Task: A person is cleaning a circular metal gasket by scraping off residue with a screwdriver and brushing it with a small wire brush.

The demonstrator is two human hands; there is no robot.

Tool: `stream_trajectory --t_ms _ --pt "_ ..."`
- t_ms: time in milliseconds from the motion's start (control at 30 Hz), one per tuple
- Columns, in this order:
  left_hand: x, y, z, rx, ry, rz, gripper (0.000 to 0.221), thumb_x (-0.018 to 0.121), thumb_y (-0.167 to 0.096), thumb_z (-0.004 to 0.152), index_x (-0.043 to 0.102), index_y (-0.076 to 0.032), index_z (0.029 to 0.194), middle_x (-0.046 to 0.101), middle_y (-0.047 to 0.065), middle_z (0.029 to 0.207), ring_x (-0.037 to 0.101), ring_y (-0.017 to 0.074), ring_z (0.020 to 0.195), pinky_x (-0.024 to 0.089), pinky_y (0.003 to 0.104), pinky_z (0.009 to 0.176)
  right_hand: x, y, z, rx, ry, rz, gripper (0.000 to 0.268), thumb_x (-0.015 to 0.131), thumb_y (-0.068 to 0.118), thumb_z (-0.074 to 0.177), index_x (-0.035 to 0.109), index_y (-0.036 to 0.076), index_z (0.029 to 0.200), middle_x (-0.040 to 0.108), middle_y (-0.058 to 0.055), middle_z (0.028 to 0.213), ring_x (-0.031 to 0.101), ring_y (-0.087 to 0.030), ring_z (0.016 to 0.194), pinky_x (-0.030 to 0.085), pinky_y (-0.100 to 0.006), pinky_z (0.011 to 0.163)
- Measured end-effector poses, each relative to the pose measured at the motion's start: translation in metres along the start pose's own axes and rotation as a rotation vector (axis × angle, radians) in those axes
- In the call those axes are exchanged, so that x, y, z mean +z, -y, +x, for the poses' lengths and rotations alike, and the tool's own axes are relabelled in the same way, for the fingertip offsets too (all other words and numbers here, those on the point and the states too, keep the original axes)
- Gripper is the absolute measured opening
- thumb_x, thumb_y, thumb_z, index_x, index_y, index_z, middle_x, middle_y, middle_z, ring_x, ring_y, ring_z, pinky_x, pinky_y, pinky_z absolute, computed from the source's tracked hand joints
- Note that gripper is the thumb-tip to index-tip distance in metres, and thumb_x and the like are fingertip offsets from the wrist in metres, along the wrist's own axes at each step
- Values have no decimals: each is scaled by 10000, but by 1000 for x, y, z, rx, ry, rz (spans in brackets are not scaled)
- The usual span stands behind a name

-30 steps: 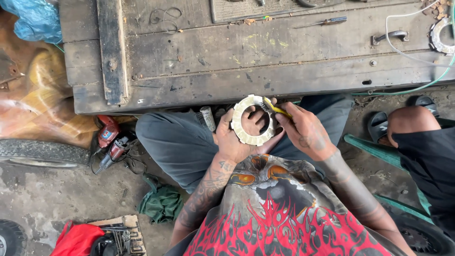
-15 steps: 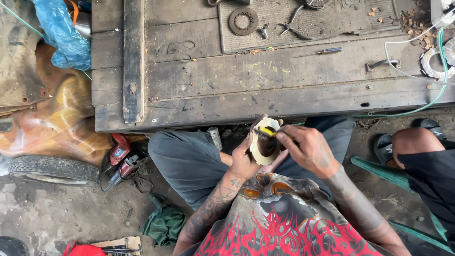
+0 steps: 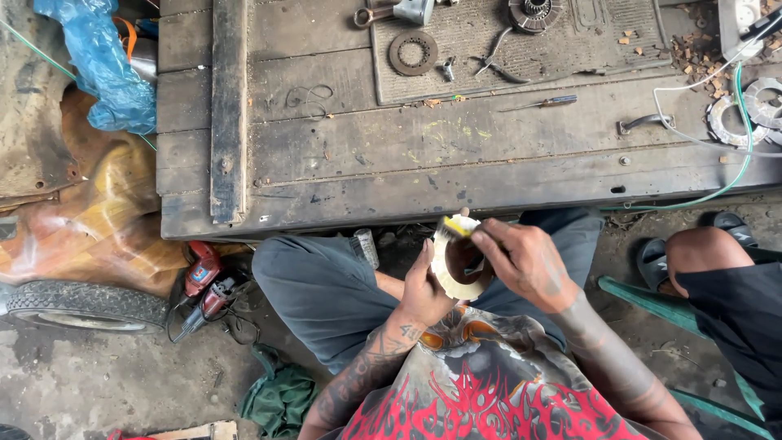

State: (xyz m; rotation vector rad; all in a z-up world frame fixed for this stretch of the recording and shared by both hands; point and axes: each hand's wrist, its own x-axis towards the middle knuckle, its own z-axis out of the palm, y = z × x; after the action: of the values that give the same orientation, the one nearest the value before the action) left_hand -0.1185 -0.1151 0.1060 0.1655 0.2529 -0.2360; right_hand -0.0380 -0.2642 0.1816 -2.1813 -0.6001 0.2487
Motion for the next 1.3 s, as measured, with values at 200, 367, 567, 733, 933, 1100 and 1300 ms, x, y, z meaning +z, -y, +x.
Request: stream_trajectory --t_ms 200,367,567,733,933,1100,1300 --pt "12 0 -8 -19 -14 20 668 432 -493 1063 418 -57 1569 499 183 1528 476 326 1405 364 557 1195 2 3 -5 6 42 29 300 564 313 1045 641 113 836 634 -167 627 666 -456 647 536 -485 527" --pt "46 -10 -9 -60 -68 -208 746 471 -638 1033 519 -58 1499 589 167 1427 570 327 1299 455 519 1126 4 4 -4 -9 33 -92 294 557 321 1053 633 127 844 630 -160 641 661 -449 659 534 -491 548" --pt "62 -13 -10 -70 -116 -132 798 432 -776 987 631 -102 1365 661 123 1327 644 292 1201 482 496 1087 2 9 1 -90 -53 -212 240 590 267 1056 666 122 881 646 -113 669 686 -394 645 551 -437 540" --pt "36 -7 -8 -105 -190 -165 748 463 -712 1016 640 -63 1343 668 141 1307 648 304 1182 503 481 1039 4 -5 -5 -122 -22 -272 231 631 294 1001 663 117 857 670 -165 696 699 -426 696 551 -513 563" --pt "18 -1 -1 -140 -204 -218 750 506 -735 986 672 -56 1258 714 161 1188 689 295 1084 532 470 995 3 7 -12 -221 -19 -231 199 630 323 981 707 150 919 723 -133 783 724 -395 718 571 -483 572" --pt "72 -14 -8 -121 -170 -180 742 498 -745 990 624 -58 1240 664 140 1185 656 286 1111 531 440 987 3 12 -12 -214 -26 -250 177 617 313 996 707 180 920 719 -80 769 733 -358 719 579 -439 568" --pt "64 -12 -11 -142 -180 -132 801 422 -800 987 663 -69 1211 703 117 1105 682 277 1061 557 420 948 2 3 -13 -237 -50 -279 169 637 304 991 732 172 944 722 -76 773 730 -355 701 579 -441 563"
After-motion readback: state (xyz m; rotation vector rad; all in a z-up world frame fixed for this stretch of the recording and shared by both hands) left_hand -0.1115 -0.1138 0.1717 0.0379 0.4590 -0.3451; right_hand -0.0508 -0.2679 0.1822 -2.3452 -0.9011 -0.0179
